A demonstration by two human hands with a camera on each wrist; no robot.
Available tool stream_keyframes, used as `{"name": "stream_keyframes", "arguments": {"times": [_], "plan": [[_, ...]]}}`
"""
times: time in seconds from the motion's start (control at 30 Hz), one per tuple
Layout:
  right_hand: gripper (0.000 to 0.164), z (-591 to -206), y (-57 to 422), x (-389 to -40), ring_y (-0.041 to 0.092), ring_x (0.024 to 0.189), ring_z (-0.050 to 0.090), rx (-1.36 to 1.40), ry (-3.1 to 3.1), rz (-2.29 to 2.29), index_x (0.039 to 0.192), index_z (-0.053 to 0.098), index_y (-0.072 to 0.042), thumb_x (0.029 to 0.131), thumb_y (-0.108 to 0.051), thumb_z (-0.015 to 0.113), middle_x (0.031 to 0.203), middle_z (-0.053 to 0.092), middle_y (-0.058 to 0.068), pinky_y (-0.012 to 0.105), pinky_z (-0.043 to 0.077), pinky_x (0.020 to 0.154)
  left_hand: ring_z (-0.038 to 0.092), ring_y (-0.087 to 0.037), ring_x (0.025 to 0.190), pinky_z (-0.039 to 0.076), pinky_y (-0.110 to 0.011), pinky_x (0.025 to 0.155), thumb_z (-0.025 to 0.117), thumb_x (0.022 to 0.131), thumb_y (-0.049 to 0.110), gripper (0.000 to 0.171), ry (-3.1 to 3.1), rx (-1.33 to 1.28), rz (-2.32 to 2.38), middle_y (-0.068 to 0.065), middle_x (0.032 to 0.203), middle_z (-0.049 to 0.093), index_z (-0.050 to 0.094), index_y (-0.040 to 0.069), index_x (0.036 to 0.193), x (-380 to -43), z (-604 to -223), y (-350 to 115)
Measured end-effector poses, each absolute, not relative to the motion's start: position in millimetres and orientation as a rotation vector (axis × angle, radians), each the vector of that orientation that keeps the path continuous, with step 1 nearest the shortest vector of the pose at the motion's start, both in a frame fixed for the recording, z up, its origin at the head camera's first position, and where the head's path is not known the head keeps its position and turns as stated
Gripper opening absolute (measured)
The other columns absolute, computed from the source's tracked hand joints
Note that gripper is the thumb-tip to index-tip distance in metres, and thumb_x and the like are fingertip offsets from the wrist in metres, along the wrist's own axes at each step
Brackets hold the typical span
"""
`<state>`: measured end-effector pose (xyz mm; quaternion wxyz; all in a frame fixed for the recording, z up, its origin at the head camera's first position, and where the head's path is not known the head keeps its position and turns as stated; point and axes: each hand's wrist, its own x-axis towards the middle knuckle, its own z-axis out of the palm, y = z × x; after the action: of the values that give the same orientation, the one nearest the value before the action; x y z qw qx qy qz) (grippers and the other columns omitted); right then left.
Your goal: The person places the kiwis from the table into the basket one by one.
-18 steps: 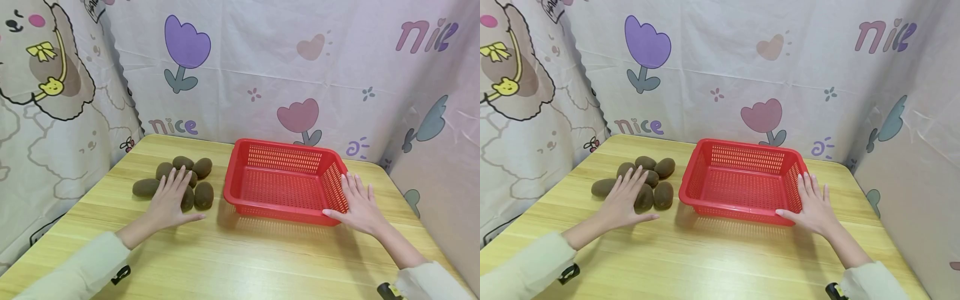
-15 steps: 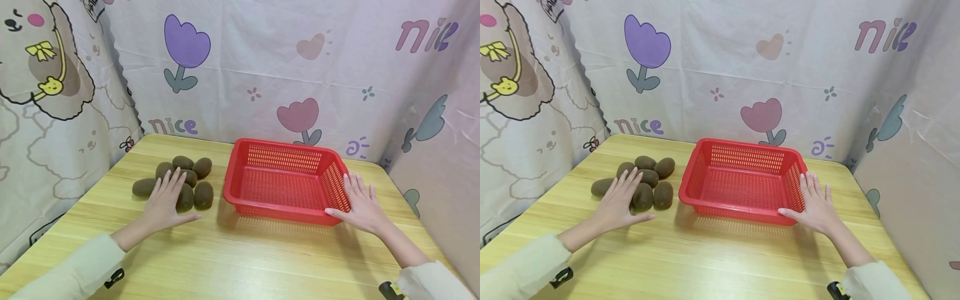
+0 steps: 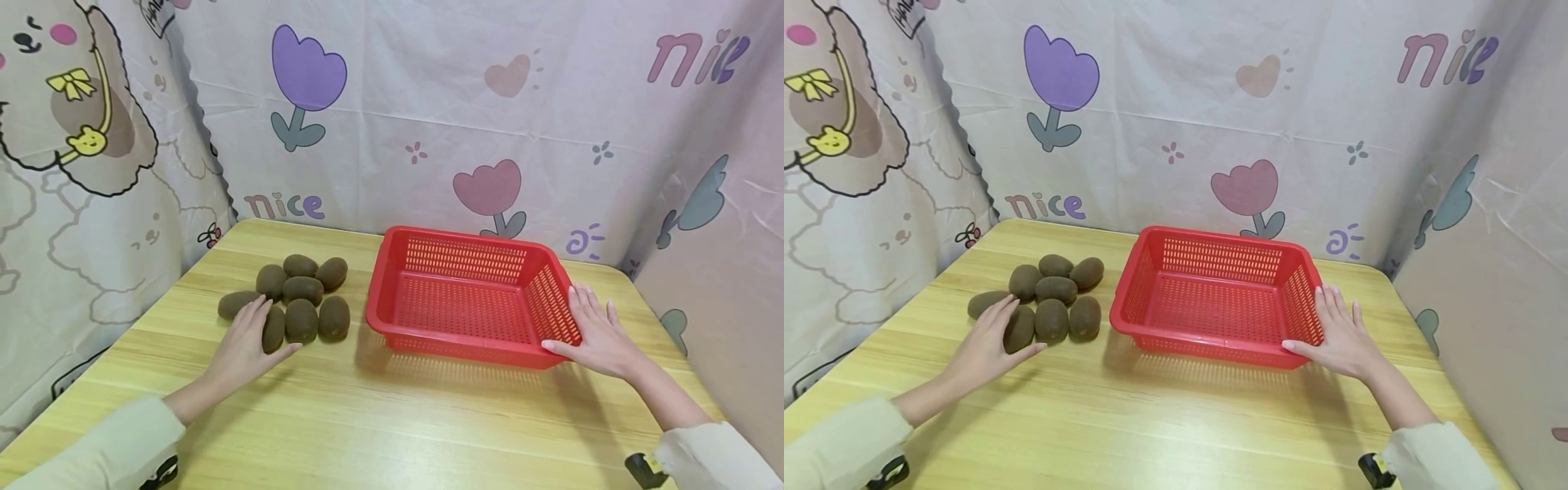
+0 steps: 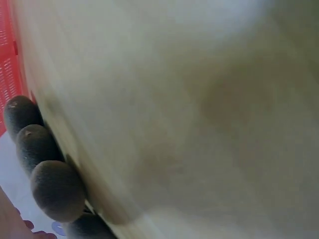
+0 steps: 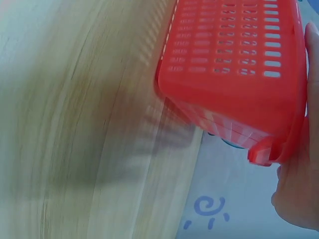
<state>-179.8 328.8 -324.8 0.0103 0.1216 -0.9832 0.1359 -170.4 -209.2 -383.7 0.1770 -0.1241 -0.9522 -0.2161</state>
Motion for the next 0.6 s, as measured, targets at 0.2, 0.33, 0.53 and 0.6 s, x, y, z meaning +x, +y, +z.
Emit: {"name": "stream_keyframes", "arguments": {"times": [0.2,0.33,0.53,0.6], "plan": [[0.109,-325.0,333.6,-180.7,0.049,0.138,-0.007,0.380,-3.078,0.456,0.145,-0.004,0.008,0.080,-0.053,0.059,0.150,-0.004,0.033,0.067,-0.008,0.106,0.034,-0.051,0.122,0.032,-0.062,0.099,0.075,0.076,0.031,0.082,-2.680,-0.296,-0.687,-0.036,0.134,0.036,0.037,-0.018,0.130,-167.8,-391.0,-212.5],[0.109,-326.0,336.2,-181.5,0.050,0.137,-0.007,0.382,-3.084,0.475,0.145,-0.005,0.008,0.081,-0.052,0.060,0.149,-0.004,0.035,0.068,-0.007,0.106,0.036,-0.053,0.119,0.033,-0.063,0.097,0.073,0.079,0.023,0.075,-2.691,-0.258,-0.727,-0.038,0.130,0.037,0.036,-0.020,0.128,-166.6,-392.8,-214.1],[0.111,-326.5,338.1,-182.2,0.051,0.137,-0.006,0.379,-3.094,0.504,0.144,-0.006,0.009,0.080,-0.052,0.061,0.149,-0.004,0.036,0.068,-0.004,0.106,0.039,-0.053,0.116,0.035,-0.061,0.096,0.071,0.080,0.016,0.071,-2.703,-0.205,-0.777,-0.040,0.125,0.040,0.035,-0.022,0.127,-167.1,-393.2,-214.9],[0.111,-326.5,338.9,-182.9,0.051,0.137,-0.007,0.373,-3.101,0.512,0.144,-0.006,0.009,0.079,-0.052,0.061,0.148,-0.005,0.036,0.068,-0.003,0.106,0.039,-0.053,0.116,0.035,-0.061,0.096,0.071,0.080,0.015,0.071,-2.714,-0.182,-0.786,-0.040,0.125,0.040,0.034,-0.023,0.127,-167.8,-393.8,-214.8]]}}
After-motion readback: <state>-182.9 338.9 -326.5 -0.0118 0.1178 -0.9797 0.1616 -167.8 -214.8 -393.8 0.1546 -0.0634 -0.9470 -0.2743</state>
